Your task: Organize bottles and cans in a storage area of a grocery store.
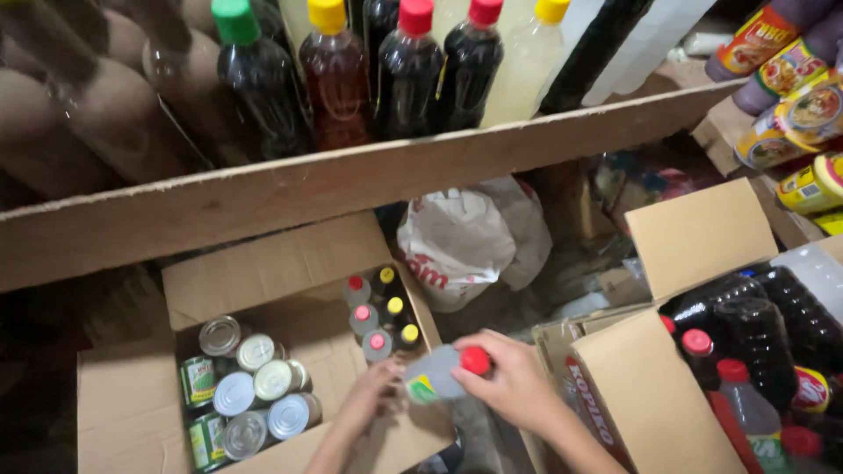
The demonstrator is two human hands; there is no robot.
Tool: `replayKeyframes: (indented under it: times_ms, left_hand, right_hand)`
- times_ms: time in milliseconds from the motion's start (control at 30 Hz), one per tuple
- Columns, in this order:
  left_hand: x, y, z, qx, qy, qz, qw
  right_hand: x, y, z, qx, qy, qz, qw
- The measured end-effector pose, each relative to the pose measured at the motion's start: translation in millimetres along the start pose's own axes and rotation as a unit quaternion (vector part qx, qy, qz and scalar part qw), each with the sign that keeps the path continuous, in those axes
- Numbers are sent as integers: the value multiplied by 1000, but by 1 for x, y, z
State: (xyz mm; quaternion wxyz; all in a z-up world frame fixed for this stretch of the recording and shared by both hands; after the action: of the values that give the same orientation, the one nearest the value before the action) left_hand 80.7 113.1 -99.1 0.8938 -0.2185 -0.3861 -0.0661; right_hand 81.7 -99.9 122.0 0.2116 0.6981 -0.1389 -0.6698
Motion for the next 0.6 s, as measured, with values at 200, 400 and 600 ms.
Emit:
replayKeyframes:
  times_ms: [200,400,600]
  left_hand:
    - [-48,50,-45,128,18,-125,984]
    - [-72,44,-61,99,19,-198,975]
    - [0,20,-20,75,2,-546,835]
  right_hand:
    - [43,-64,-25,-58,-21,11,998]
    - [76,-94,-31,-125,16,63,990]
    - [95,-112,-38,-173,-63,145,972]
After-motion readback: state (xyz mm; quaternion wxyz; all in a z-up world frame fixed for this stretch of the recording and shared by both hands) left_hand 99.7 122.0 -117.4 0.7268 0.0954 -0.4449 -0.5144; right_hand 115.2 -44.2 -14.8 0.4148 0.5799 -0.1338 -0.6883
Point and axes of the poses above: each hand's wrist, its own z-axis away from the middle knuckle, its own y-axis out of the back of the hand, x = y × z, the point moved 3 cm from there along -z, towards the middle knuckle, and after that the axes turned 9 degrees about -z, right-handed, at the moved point
